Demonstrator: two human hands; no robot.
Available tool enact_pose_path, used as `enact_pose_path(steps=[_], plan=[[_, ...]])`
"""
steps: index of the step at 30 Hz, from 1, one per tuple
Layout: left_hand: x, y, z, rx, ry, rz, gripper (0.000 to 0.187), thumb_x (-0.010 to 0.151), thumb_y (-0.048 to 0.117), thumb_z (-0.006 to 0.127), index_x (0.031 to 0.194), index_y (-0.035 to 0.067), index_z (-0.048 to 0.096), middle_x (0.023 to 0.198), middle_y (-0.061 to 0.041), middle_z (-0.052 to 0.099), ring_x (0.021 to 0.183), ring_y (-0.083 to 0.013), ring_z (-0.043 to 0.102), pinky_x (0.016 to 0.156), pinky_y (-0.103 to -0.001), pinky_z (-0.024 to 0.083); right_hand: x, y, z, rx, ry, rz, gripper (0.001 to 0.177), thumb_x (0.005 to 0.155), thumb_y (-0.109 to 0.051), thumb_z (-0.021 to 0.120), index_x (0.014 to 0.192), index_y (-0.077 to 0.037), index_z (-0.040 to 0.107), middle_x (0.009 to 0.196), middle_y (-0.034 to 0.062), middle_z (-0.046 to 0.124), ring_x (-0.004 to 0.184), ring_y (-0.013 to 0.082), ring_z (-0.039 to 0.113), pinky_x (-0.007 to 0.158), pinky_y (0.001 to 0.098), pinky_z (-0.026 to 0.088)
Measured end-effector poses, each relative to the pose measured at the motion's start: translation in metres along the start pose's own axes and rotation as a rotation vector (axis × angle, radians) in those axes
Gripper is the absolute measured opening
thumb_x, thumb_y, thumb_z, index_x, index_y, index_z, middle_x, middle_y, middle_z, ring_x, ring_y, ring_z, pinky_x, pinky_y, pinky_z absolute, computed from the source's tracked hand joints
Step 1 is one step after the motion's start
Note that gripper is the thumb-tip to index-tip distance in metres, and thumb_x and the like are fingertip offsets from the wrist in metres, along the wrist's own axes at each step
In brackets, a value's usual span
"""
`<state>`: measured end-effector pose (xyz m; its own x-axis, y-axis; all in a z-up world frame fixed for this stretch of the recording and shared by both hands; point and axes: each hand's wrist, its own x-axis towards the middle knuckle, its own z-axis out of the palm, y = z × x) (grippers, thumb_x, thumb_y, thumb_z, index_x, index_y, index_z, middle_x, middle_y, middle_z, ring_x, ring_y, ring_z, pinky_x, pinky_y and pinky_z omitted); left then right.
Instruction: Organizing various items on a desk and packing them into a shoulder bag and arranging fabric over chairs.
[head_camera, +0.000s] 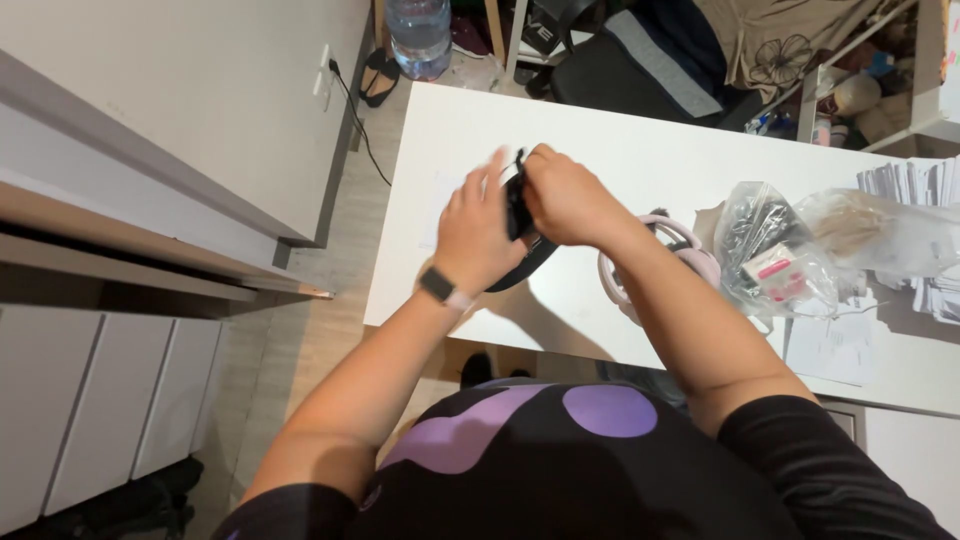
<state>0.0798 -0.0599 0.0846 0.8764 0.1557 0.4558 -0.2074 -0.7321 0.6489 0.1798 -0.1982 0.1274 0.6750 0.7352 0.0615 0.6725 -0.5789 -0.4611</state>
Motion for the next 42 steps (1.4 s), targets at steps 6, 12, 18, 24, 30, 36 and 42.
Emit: enact_pose_path(steps=[6, 12, 18, 24, 30, 36, 42], plan=[[0.023, 0.021, 0.039, 0.528, -0.087, 0.113, 0.081, 0.091, 0.017, 0.072, 0.162, 0.008, 0.035, 0.101, -0.012, 0.062, 0.079, -0.029, 0.06, 0.065, -0.043, 0.049, -0.035, 0.004, -0.033, -0.009, 0.127, 0.027, 0.007, 0.093, -0.004, 0.061, 0.093, 0.003, 0.061, 0.098, 0.0177, 0.064, 0.083, 0.0408, 0.063, 0.071, 0.0484, 0.051], [0.036, 0.052, 0.043, 0.501, -0.052, 0.163, 0.084, 0.079, 0.021, 0.08, 0.152, 0.006, 0.041, 0.105, -0.012, 0.061, 0.085, -0.0303, 0.062, 0.062, -0.043, 0.05, -0.064, 0.035, -0.04, 0.215, 0.397, -0.057, 0.01, 0.094, -0.004, 0.07, 0.092, 0.002, 0.061, 0.09, 0.0163, 0.062, 0.076, 0.0329, 0.061, 0.067, 0.0411, 0.048], [0.04, 0.073, 0.044, 0.463, -0.058, 0.174, 0.084, 0.074, 0.035, 0.089, 0.145, 0.022, 0.047, 0.107, -0.011, 0.059, 0.087, -0.0308, 0.062, 0.063, -0.045, 0.052, -0.068, 0.124, -0.026, 0.208, 0.592, 0.059, 0.014, 0.098, -0.004, 0.07, 0.09, 0.002, 0.061, 0.087, 0.0129, 0.063, 0.079, 0.0252, 0.062, 0.069, 0.0378, 0.05], [0.035, 0.075, 0.046, 0.416, -0.047, 0.266, 0.086, 0.078, 0.036, 0.088, 0.151, 0.031, 0.044, 0.107, -0.016, 0.056, 0.083, -0.0301, 0.061, 0.06, -0.04, 0.051, -0.066, 0.147, -0.007, 1.079, 0.306, 0.687, 0.011, 0.097, -0.017, 0.052, 0.092, -0.008, 0.056, 0.087, 0.0056, 0.064, 0.077, 0.019, 0.065, 0.058, 0.0386, 0.061], [0.034, 0.065, 0.042, 0.307, -0.099, 0.21, 0.088, 0.078, 0.035, 0.089, 0.152, 0.029, 0.042, 0.11, -0.018, 0.054, 0.082, -0.0331, 0.061, 0.06, -0.041, 0.054, -0.061, 0.167, 0.021, 1.224, 0.54, 0.627, 0.011, 0.096, -0.013, 0.048, 0.094, -0.009, 0.057, 0.086, 0.0055, 0.062, 0.073, 0.021, 0.065, 0.059, 0.0377, 0.059], [0.049, 0.048, 0.032, 0.643, 0.142, 0.267, 0.102, 0.054, 0.044, 0.082, 0.144, 0.022, 0.041, 0.138, -0.02, 0.046, 0.114, -0.0488, 0.064, 0.086, -0.063, 0.05, -0.048, 0.11, -0.003, 0.337, 0.855, 0.197, 0.01, 0.107, -0.007, 0.055, 0.102, 0.003, 0.055, 0.106, 0.0122, 0.074, 0.073, 0.0253, 0.061, 0.066, 0.0367, 0.051], [0.055, 0.032, 0.009, 0.221, -0.087, 0.21, 0.059, 0.099, 0.044, 0.067, 0.145, 0.013, 0.047, 0.122, -0.016, 0.064, 0.102, -0.0369, 0.068, 0.085, -0.053, 0.053, -0.045, 0.024, 0.001, 0.059, 0.868, -0.132, 0.005, 0.112, -0.001, 0.054, 0.113, 0.003, 0.05, 0.107, 0.0202, 0.065, 0.108, 0.0427, 0.071, 0.087, 0.0441, 0.057]])
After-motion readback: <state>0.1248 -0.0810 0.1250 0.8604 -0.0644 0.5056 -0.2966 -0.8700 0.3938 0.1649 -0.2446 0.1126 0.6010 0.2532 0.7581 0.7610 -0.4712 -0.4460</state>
